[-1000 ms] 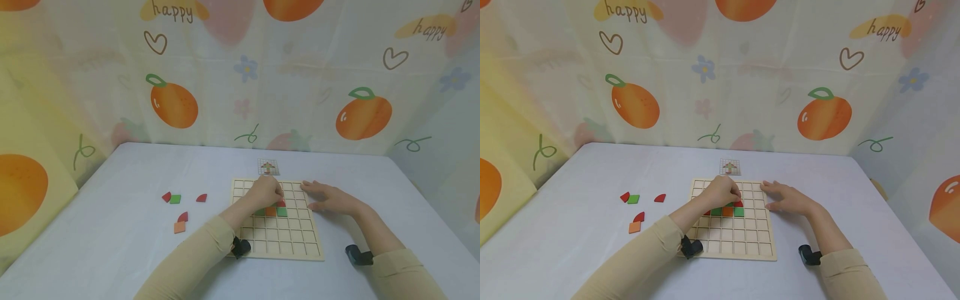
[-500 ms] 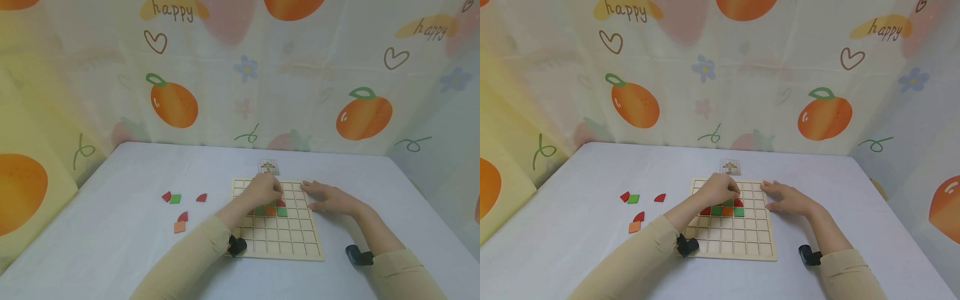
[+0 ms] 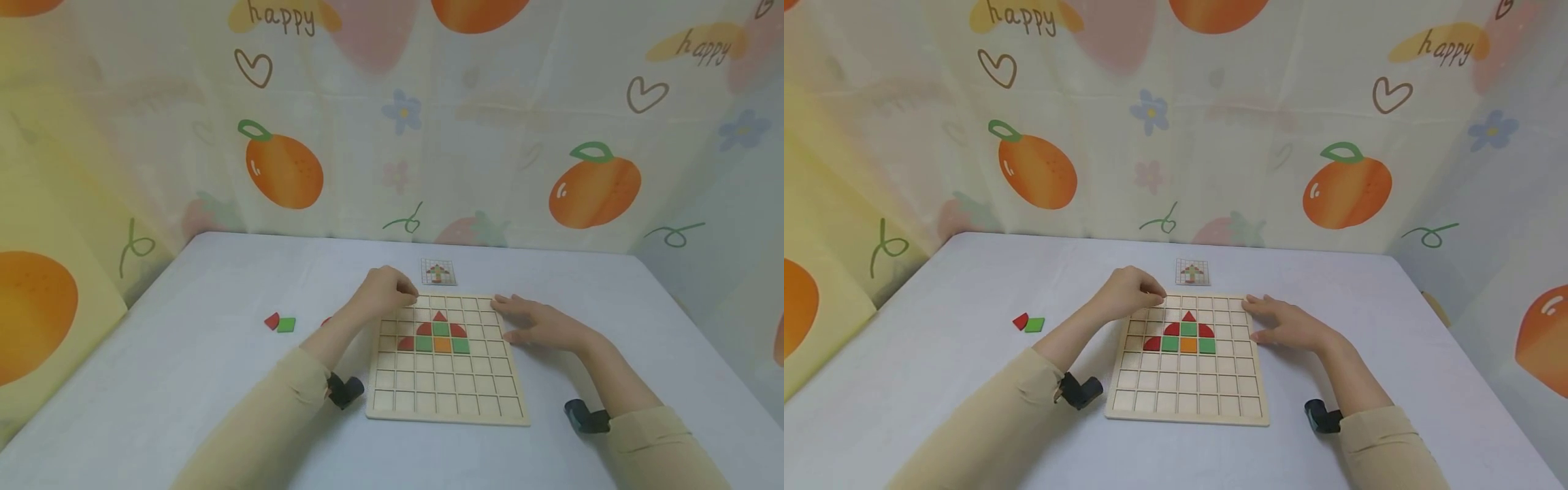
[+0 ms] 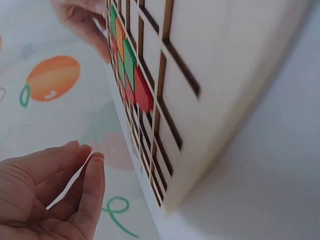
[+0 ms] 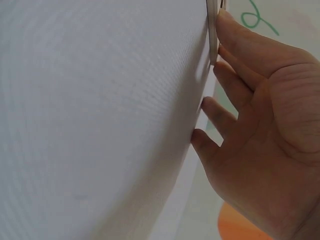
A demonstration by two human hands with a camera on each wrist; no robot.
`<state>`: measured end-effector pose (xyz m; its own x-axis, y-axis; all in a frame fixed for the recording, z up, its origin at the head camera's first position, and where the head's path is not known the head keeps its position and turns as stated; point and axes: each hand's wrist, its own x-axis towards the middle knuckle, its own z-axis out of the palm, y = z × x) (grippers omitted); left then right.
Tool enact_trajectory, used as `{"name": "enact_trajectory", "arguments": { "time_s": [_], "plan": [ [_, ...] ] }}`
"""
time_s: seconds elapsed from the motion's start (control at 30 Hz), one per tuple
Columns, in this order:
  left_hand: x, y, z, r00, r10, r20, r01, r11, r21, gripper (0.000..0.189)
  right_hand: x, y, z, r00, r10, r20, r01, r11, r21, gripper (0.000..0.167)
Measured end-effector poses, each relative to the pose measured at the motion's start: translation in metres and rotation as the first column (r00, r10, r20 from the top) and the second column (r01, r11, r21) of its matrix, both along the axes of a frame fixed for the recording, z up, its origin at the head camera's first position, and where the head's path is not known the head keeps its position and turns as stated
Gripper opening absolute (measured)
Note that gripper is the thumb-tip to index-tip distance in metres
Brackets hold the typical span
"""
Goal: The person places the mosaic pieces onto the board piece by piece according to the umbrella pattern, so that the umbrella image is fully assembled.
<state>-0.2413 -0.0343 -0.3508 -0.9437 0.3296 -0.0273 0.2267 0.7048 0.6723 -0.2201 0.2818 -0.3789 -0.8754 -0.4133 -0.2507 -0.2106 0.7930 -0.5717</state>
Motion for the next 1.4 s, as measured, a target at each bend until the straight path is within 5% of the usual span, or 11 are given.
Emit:
{"name": "enact_trajectory", "arguments": {
  "time_s": [0.33,0.57,0.8,1.4],
  "plan": [
    [-0.004,-0.051,0.004,1.0,0.021,-0.009,-0.021,0.998,-0.058,0.019,-0.001,0.001,-0.001,1.0,-0.003,-0.007,0.003,1.0,0.004,0.072],
    [-0.006,-0.085,-0.002,0.997,0.073,0.038,-0.069,0.993,-0.097,0.017,-0.002,-0.001,0.0,1.0,-0.01,-0.004,0.01,1.0,0.008,0.072],
    [-0.002,-0.111,-0.005,0.992,0.069,0.107,-0.052,0.986,-0.156,0.019,-0.002,-0.003,0.001,1.0,-0.013,-0.002,0.013,1.0,0.012,0.073],
    [0.002,-0.117,-0.012,0.976,0.112,0.189,-0.071,0.975,-0.211,0.024,-0.001,0.0,-0.002,0.999,0.006,-0.031,-0.006,1.0,0.023,0.073]
  ]
}}
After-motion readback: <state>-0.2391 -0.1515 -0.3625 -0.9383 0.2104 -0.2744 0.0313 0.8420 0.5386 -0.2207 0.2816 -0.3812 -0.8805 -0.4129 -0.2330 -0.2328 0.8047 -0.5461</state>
